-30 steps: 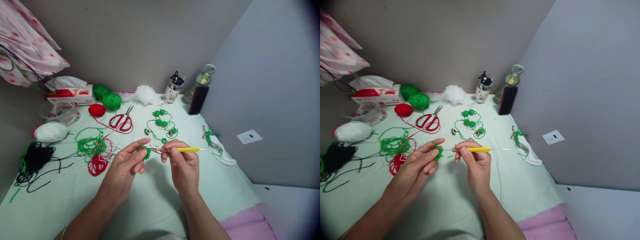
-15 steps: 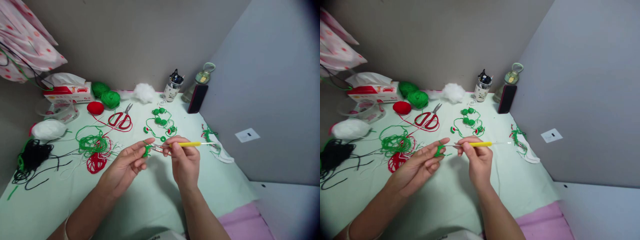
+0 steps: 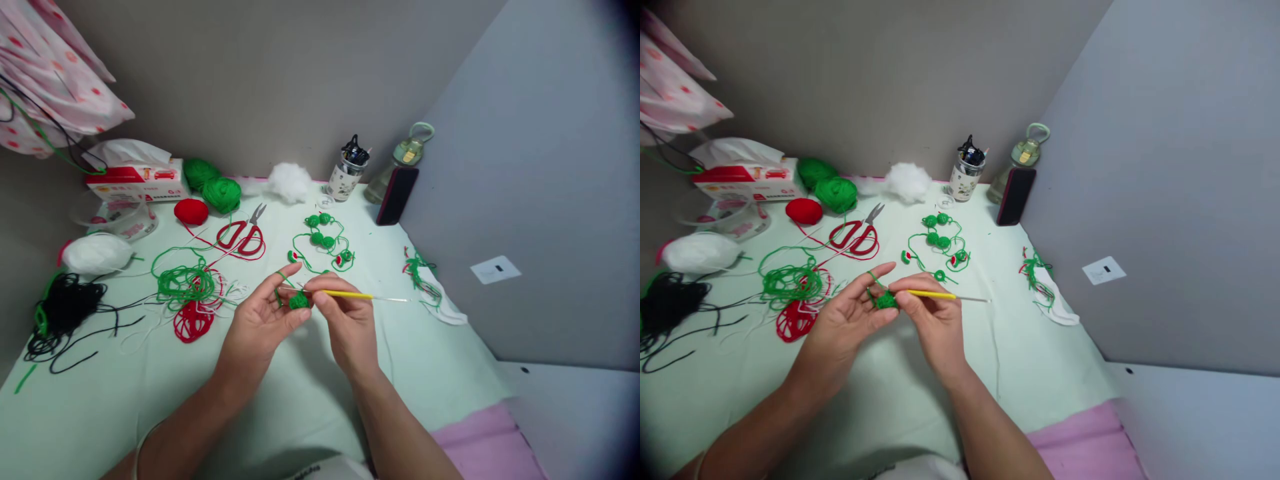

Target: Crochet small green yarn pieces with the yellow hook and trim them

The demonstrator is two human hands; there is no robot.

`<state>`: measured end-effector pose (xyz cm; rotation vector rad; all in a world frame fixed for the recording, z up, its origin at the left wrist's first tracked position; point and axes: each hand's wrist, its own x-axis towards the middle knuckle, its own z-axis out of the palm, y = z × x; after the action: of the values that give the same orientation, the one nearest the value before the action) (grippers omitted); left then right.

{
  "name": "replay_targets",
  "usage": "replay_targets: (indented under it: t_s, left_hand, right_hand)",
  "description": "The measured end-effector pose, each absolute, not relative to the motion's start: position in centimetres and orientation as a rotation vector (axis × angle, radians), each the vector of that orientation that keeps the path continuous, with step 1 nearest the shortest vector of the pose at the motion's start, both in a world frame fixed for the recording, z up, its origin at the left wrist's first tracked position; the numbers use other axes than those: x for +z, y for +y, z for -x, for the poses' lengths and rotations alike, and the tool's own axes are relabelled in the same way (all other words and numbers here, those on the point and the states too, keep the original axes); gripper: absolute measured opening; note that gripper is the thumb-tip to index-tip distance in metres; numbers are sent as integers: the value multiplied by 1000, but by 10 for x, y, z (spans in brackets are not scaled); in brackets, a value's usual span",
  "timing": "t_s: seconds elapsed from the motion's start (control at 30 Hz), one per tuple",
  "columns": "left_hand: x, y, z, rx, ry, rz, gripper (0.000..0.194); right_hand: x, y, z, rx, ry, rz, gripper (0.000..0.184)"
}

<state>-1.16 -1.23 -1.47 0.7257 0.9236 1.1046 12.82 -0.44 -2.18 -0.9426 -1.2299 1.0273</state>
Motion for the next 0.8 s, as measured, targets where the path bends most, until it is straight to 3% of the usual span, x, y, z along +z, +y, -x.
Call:
replay_targets:
  t_s: [0.13, 0.3, 0.57, 0.8]
  left_hand:
    - [-18, -9, 12, 1123, 913, -710, 60]
    - [-19, -5, 13, 1055, 862, -650, 49]
    - [-11, -3, 18, 1061, 798, -414, 38]
    - [-10, -3, 20, 1122, 805, -430, 39]
  right_hand:
    - [-22, -3, -130, 1033, -1282, 982, 9]
    - [-27, -3, -131, 1109, -1103, 1000, 12]
    - [-22, -6, -126, 880, -1251, 1017, 10]
    - [-23, -4, -130, 1047, -1206, 946, 13]
